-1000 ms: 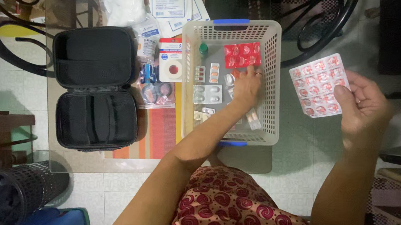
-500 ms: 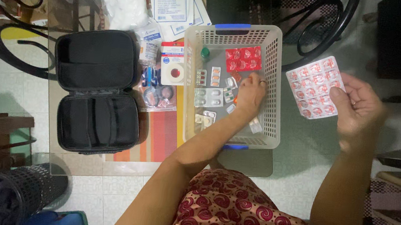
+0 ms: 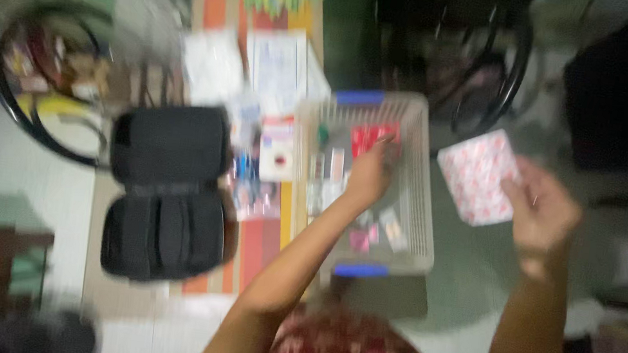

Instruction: The person packs medical supplies into a black first-aid kit. They place gauze, absorbent sponges, scissors, tape, and multiple blister packs of pills into the kit's compartments, arranging them neatly.

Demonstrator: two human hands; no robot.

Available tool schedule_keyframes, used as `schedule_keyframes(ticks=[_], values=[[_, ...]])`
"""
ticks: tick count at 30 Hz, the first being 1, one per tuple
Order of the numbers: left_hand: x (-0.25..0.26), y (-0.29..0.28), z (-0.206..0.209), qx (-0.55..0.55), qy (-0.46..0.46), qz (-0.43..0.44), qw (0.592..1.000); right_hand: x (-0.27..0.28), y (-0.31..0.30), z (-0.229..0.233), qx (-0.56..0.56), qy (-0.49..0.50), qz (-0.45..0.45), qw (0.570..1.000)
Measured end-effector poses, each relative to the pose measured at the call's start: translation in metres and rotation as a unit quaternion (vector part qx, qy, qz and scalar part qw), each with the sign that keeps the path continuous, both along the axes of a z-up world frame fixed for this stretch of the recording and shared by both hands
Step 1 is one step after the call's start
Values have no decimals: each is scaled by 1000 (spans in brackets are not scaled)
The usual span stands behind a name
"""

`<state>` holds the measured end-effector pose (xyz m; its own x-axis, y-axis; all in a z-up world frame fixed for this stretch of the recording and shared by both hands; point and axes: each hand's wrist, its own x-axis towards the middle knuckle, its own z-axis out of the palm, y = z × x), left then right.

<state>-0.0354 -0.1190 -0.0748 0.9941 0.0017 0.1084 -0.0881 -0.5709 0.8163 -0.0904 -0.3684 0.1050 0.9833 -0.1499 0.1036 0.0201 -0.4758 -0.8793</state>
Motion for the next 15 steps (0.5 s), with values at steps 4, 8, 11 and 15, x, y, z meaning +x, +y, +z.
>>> schedule_keyframes(ticks=[4,8,11,15], values=[[-27,87,119,-398,153,-24,904,5,-6,-19,42,11,-8,999],[-74,122,228,-525,115,-24,843,19,14,-28,132,35,-29,990],[-103,125,275,-567,64,-29,821,19,28,-31,165,60,11,984],[-124,133,306,-602,33,-52,796,36,49,-31,221,42,68,972]])
